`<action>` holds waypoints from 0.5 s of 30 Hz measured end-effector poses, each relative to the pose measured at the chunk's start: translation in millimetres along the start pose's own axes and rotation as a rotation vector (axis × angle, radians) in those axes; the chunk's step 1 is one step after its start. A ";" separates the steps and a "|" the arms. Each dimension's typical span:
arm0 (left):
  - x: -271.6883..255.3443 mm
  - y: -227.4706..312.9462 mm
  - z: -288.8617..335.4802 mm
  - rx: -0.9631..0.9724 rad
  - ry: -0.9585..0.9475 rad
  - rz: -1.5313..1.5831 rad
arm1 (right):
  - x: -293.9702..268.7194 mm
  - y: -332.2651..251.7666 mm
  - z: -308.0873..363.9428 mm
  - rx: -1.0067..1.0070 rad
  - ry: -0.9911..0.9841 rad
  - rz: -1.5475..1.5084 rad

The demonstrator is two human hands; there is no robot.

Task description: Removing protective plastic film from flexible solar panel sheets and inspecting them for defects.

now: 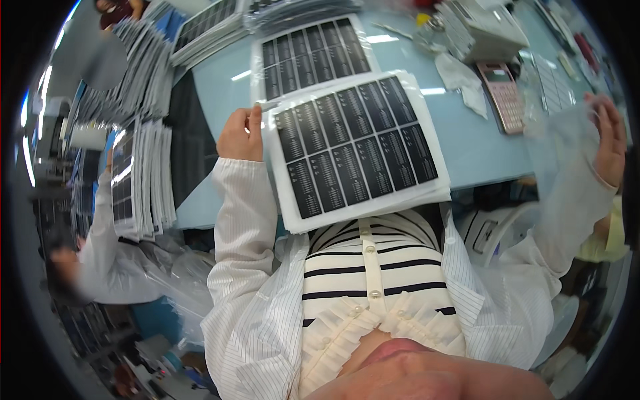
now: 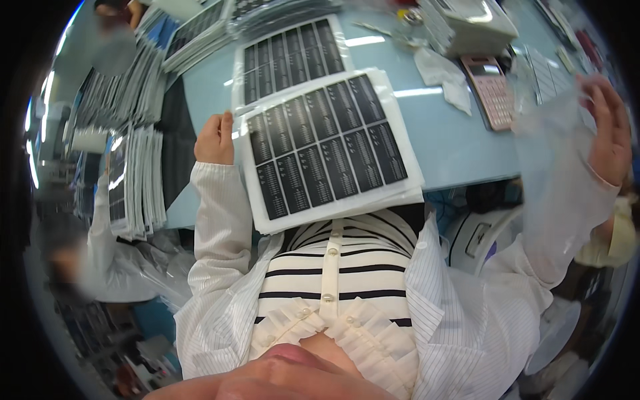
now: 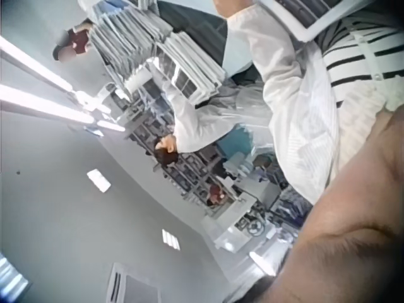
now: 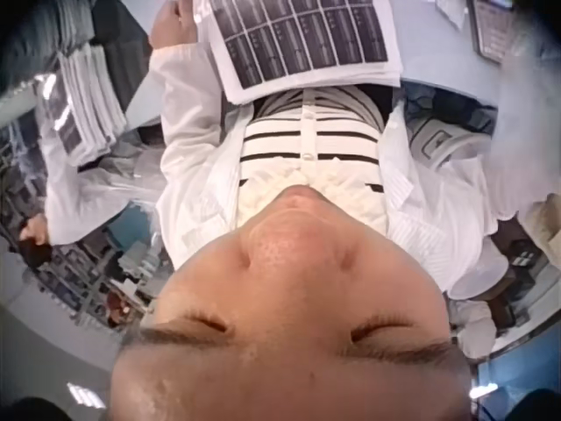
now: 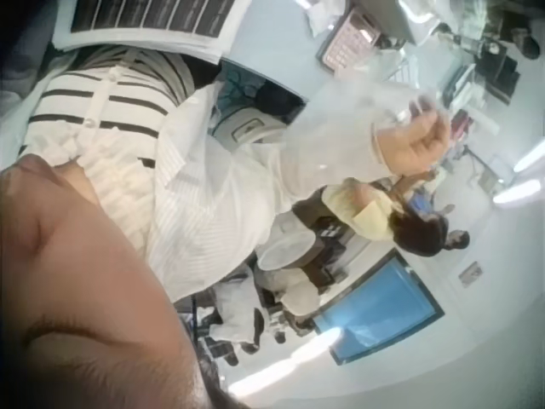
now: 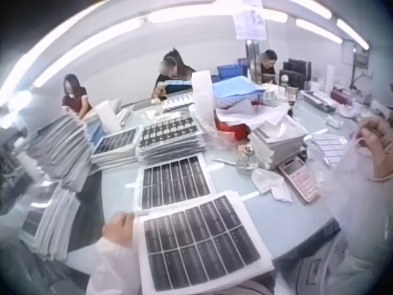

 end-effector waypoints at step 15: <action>-65.0 52.2 49.5 0.118 0.049 1.632 | 248.6 -295.7 -1.9 -1.114 -0.519 -0.296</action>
Point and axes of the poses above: each hand's wrist, its own z-axis away from the middle knuckle, its own x-axis out of the palm, y = z × x, the point moved 5 cm from there along -z, towards the middle knuckle, and after that the axes turned 3 degrees about -y, right-handed, at the moved point
